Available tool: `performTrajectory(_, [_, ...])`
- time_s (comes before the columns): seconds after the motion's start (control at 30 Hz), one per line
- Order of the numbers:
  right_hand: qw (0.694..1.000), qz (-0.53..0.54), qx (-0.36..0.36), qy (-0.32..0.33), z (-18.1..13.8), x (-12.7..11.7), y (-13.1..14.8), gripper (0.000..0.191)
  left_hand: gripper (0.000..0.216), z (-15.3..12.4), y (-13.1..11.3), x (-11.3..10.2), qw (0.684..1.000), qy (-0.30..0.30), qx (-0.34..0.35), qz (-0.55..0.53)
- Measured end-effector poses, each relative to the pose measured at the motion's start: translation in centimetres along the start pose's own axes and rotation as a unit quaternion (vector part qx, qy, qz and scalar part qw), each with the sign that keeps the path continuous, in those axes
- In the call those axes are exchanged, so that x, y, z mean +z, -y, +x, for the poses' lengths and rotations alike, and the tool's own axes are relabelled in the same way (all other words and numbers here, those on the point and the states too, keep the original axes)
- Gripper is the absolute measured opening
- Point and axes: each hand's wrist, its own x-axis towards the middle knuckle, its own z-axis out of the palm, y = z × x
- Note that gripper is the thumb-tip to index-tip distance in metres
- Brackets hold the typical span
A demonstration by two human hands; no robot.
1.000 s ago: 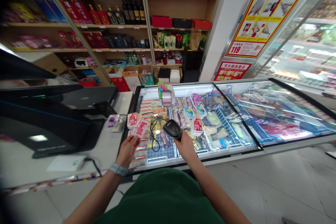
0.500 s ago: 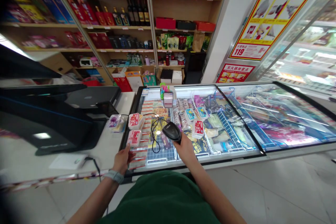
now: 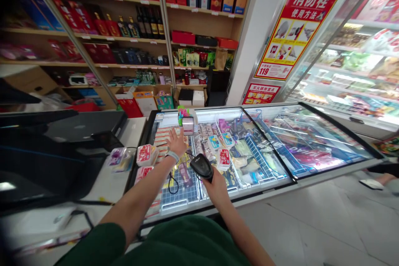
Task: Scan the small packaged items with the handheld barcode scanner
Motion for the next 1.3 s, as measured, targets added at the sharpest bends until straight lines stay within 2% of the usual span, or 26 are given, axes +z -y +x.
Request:
performTrajectory(0.2, [1.000, 0.005, 0.009, -0.019, -0.4, -1.0, -0.8, 0.029, 0.085, 4.0, -0.5, 3.6, 0.999, 0.027, -0.021, 0.004])
performTrajectory(0.33, [0.999, 0.009, 0.021, -0.030, -0.3, -1.4, -1.2, 0.031, 0.095, 5.8, -0.1, 4.7, 0.999, 0.036, -0.030, 0.019])
performTrajectory(0.53, [0.999, 0.017, 0.031, -0.028, 0.0, -1.7, -1.2, 0.032, 0.094, 6.8, 0.4, 5.5, 0.998, 0.034, -0.017, 0.040])
performTrajectory(0.73, [0.999, 0.021, 0.023, -0.020, 0.0, -1.9, -0.7, 0.031, 0.084, 5.7, 0.7, 5.7, 0.998, 0.022, 0.009, 0.055])
performTrajectory(1.0, [0.999, 0.013, 0.019, -0.026, -0.3, -1.5, -1.1, 0.031, 0.082, 0.9, 0.7, 5.8, 0.993, 0.040, 0.095, 0.057])
performTrajectory(1.13, [0.999, 0.020, 0.015, -0.025, -0.6, -1.4, -1.4, 0.032, 0.082, -0.7, -1.3, 6.5, 0.980, 0.079, 0.178, 0.044])
performTrajectory(1.3, [0.999, 0.028, 0.025, -0.033, -0.8, -1.7, -1.3, 0.034, 0.084, -0.6, -5.6, 8.5, 0.953, 0.130, 0.271, 0.046])
